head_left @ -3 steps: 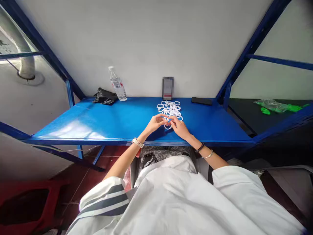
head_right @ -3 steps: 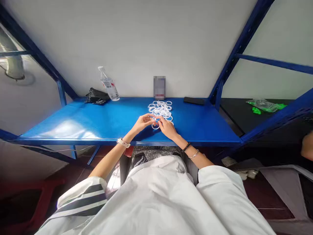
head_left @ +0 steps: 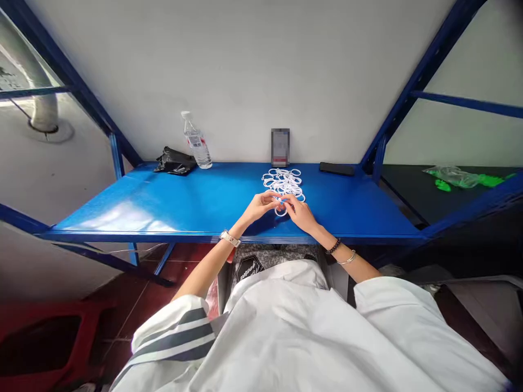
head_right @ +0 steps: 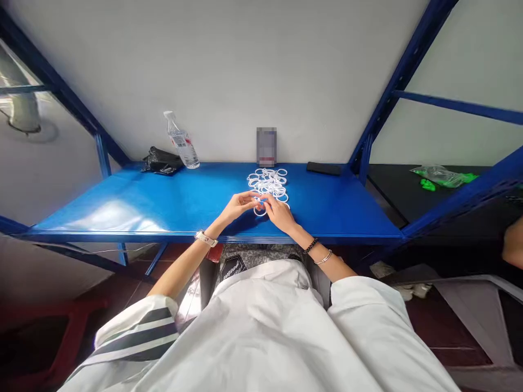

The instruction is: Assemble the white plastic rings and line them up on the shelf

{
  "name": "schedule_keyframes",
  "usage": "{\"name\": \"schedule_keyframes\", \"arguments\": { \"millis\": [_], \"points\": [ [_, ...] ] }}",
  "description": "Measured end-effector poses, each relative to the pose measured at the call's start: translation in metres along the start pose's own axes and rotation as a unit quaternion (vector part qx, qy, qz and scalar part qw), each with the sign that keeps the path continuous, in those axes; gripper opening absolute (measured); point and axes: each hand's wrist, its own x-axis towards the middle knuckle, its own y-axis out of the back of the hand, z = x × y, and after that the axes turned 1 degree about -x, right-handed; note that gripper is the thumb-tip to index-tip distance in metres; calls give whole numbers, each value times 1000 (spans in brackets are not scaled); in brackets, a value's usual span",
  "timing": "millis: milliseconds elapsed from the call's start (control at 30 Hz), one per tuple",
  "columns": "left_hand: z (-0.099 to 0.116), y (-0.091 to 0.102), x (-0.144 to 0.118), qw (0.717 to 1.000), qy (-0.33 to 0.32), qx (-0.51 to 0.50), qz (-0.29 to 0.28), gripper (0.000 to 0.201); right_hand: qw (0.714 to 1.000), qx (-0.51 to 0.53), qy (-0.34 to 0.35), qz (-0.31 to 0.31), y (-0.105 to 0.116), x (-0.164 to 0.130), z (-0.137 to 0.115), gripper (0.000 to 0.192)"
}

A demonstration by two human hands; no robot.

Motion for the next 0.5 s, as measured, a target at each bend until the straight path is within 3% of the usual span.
{"name": "schedule_keyframes", "arguments": {
  "millis": [200,333,433,500],
  "points": [
    [2,-1,0,1000,3,11,7,53,1000,4,-7,9,2,-1,-2,19],
    [7,-4,-2,999,-7,25,22,48,998,25,8,65,6,3,-7,20],
    [8,-5,-4,998,-22,46,31,47,990,100,6,103,30,4,-33,25],
    [7,-6,-4,997,-27,61,38,44,975,198,23,99,62,-2,-67,25]
  ]
}}
